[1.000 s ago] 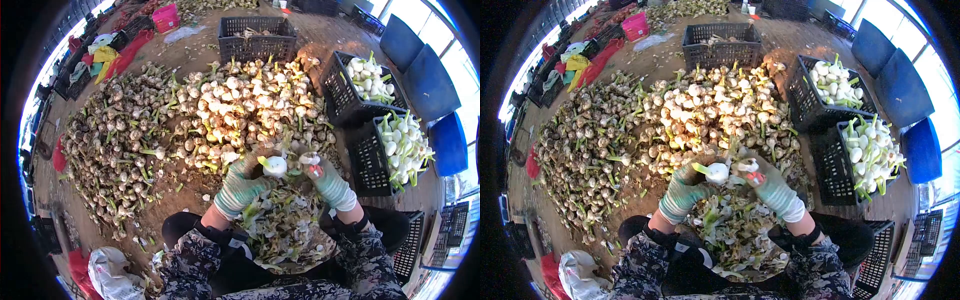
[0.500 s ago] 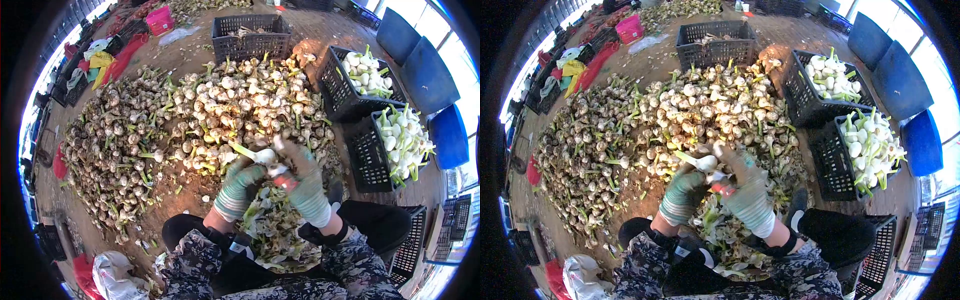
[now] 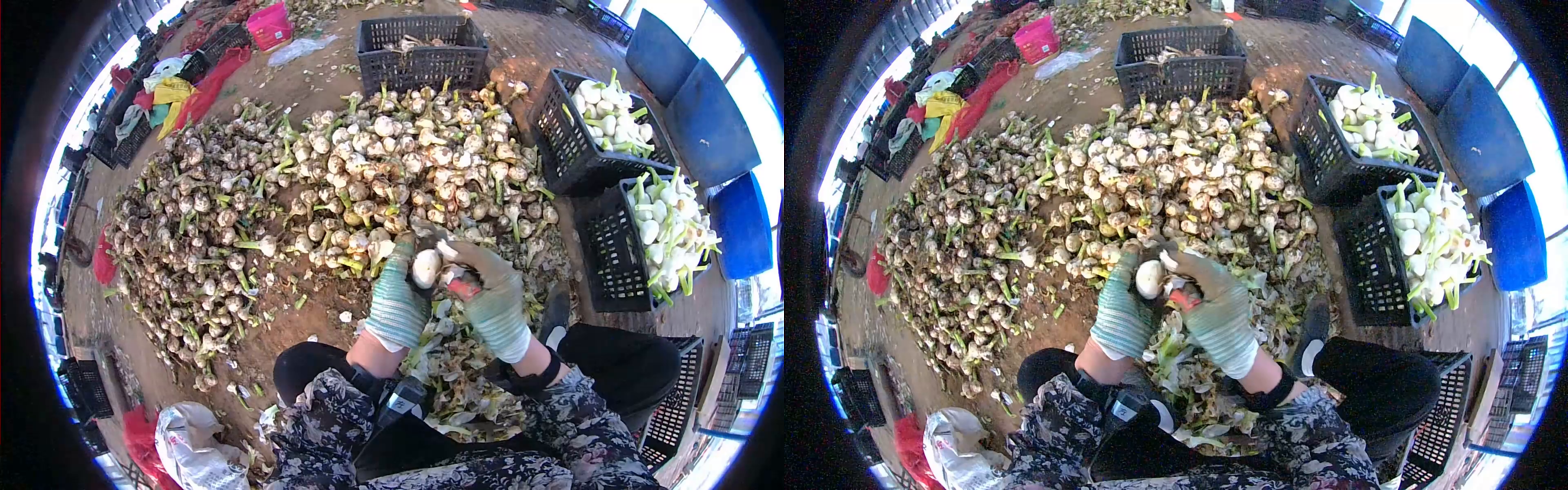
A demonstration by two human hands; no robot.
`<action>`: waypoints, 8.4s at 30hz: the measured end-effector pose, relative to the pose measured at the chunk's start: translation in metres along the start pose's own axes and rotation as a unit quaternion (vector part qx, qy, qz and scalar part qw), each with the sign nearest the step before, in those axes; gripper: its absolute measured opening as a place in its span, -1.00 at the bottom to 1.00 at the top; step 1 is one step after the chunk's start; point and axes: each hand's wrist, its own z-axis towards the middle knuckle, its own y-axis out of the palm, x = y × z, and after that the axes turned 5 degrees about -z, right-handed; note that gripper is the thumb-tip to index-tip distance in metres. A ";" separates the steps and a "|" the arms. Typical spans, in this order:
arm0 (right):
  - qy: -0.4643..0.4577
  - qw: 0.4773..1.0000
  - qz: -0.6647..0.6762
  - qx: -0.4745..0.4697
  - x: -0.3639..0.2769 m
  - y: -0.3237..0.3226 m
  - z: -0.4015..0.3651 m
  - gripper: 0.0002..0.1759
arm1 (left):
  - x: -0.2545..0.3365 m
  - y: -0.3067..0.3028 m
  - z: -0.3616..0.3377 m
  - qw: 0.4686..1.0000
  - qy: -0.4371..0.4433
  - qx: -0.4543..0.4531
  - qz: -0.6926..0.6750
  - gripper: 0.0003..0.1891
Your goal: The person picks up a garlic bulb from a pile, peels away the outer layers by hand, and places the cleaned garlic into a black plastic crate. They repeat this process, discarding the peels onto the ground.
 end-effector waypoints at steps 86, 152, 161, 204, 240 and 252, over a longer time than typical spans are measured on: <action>0.177 0.891 0.417 -0.028 0.038 0.007 -0.022 -0.37 | -0.012 0.016 -0.005 0.985 0.014 0.160 0.055 -0.80; 0.328 0.852 0.407 0.026 0.073 -0.005 -0.003 -0.47 | -0.014 0.019 -0.011 0.864 0.183 -0.090 0.460 -0.42; 0.194 0.906 0.375 0.027 0.051 -0.008 -0.012 -0.43 | -0.013 0.004 -0.010 0.973 0.073 -0.061 0.210 -0.54; 0.273 0.867 0.403 -0.108 0.007 -0.076 -0.014 -0.72 | 0.014 0.029 -0.038 0.939 -0.194 -0.211 0.190 -0.39; 0.304 0.774 0.554 -0.034 0.005 -0.043 -0.027 -0.55 | -0.011 0.014 -0.025 0.998 -0.049 -0.003 0.032 -0.74; 0.027 0.950 -0.273 -0.146 0.056 -0.041 -0.026 -0.44 | -0.002 0.011 -0.016 0.996 0.051 0.063 0.044 -0.59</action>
